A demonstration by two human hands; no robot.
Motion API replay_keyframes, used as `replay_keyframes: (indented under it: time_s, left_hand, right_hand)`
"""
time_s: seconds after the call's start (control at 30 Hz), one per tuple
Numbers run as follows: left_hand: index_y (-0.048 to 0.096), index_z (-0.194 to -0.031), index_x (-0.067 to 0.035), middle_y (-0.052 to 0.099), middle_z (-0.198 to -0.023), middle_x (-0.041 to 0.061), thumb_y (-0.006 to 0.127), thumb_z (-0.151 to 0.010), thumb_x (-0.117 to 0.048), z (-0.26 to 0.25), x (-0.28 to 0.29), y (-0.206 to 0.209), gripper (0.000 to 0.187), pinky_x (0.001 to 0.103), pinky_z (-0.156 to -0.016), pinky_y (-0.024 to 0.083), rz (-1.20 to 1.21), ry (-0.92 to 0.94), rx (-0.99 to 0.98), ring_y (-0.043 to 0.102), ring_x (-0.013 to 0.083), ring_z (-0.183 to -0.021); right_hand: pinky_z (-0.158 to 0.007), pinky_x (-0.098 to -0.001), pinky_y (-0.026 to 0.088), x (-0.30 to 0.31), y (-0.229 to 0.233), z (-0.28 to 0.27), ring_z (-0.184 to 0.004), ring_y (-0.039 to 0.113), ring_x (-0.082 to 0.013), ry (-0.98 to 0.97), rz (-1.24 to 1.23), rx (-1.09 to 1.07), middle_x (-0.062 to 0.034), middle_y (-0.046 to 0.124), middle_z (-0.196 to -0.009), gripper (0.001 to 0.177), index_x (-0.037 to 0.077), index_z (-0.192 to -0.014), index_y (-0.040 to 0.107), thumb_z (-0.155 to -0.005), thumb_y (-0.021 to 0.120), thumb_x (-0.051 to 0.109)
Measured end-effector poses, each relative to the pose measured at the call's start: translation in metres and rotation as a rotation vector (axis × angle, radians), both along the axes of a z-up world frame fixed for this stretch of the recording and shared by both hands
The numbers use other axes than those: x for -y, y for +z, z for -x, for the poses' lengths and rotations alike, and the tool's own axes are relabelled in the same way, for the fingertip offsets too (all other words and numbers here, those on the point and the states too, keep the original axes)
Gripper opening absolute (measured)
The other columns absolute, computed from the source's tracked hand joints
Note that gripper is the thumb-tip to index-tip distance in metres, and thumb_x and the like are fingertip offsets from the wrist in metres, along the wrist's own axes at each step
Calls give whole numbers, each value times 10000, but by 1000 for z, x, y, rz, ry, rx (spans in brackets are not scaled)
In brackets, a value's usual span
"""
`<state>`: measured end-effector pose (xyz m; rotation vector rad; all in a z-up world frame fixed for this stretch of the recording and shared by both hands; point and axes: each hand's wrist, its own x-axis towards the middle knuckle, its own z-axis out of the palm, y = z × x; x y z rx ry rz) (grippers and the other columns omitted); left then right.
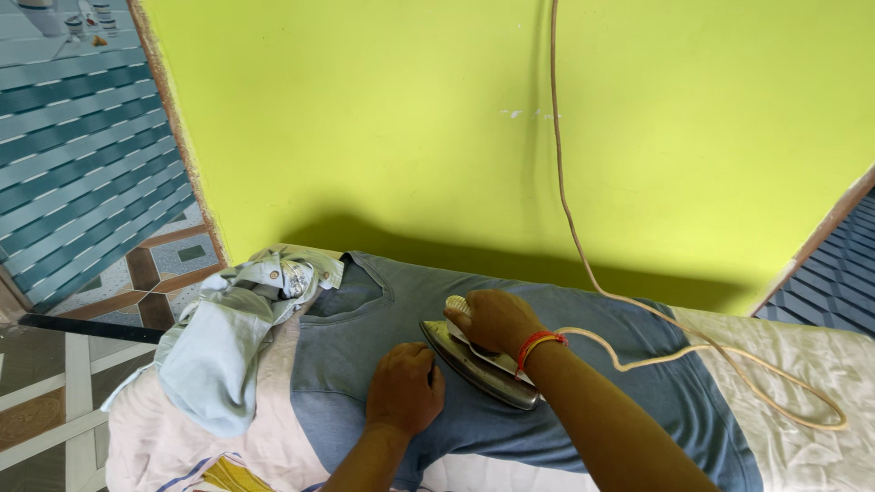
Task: The person irons a blue t-shirt on a bed using an electric iron, smoothing the fabric with one hand while moving the iron with the other. After finishing the t-shirt, the person picks up a light-colored shirt, lays it flat, and begins ironing it.
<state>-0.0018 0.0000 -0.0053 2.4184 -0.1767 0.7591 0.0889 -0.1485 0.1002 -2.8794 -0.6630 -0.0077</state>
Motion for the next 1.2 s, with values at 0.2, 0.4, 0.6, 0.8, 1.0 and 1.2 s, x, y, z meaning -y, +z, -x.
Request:
replay_keyframes:
  time_s: [0.2,0.4,0.6,0.8,1.0,1.2]
  left_hand:
    - [690,-862,-47,694,-1050,126,686,-791,-190,-1,0,0,160,479,-946,487,-72,11,-3,626,337,-1071]
    - [705,-980,-24,678,-1118,164,709,-773,-205,-5,1,3,274,494,-947,471,-124,-28,59,614,358,-1090]
    - [698,-982,-31,679,-1123,144,724,-794,-234,-52,-1,17,277,468,-935,486,-106,106,-183,617,324,-1100]
    - [672,-977,-60,692,-1094,107,616,-916,-149,-128,-6,8,123,438,-973,505,-198,237,-407,645,275,-1085]
    - [683,-1062,2,646,-1224,198,670,-796,-162,-140,10,-6,313,498,-1016,424,-100,85,-69,582,363,-1177]
    - [597,-1304,-3,590,-1403,174,585,-873,-71,-144,23,-12,437,481,-1190,317,-4,142,-153,501,342,-1363]
  right_hand:
    - [-862,-528,516,47,4,11,-925,703,-410,38,71,-28,-233,734,-906,585,27,-931,710,-975,489,567]
    - [-826,-535,526,28,-1,-2,-909,701,-415,12,17,39,-225,727,-897,580,27,-921,716,-969,504,565]
    - [-775,-519,539,2,4,-38,-854,711,-400,127,4,86,-211,736,-855,563,33,-934,708,-974,504,556]
    - [-754,-509,534,21,-2,-83,-798,692,-424,260,-6,51,-231,705,-803,544,19,-862,693,-975,547,531]
    - [-710,-545,491,68,9,-94,-764,673,-417,255,39,-104,-212,687,-747,496,35,-910,620,-961,561,525]
    - [-707,-543,512,36,21,-109,-777,681,-431,188,-112,-200,-215,693,-769,481,21,-949,603,-965,575,501]
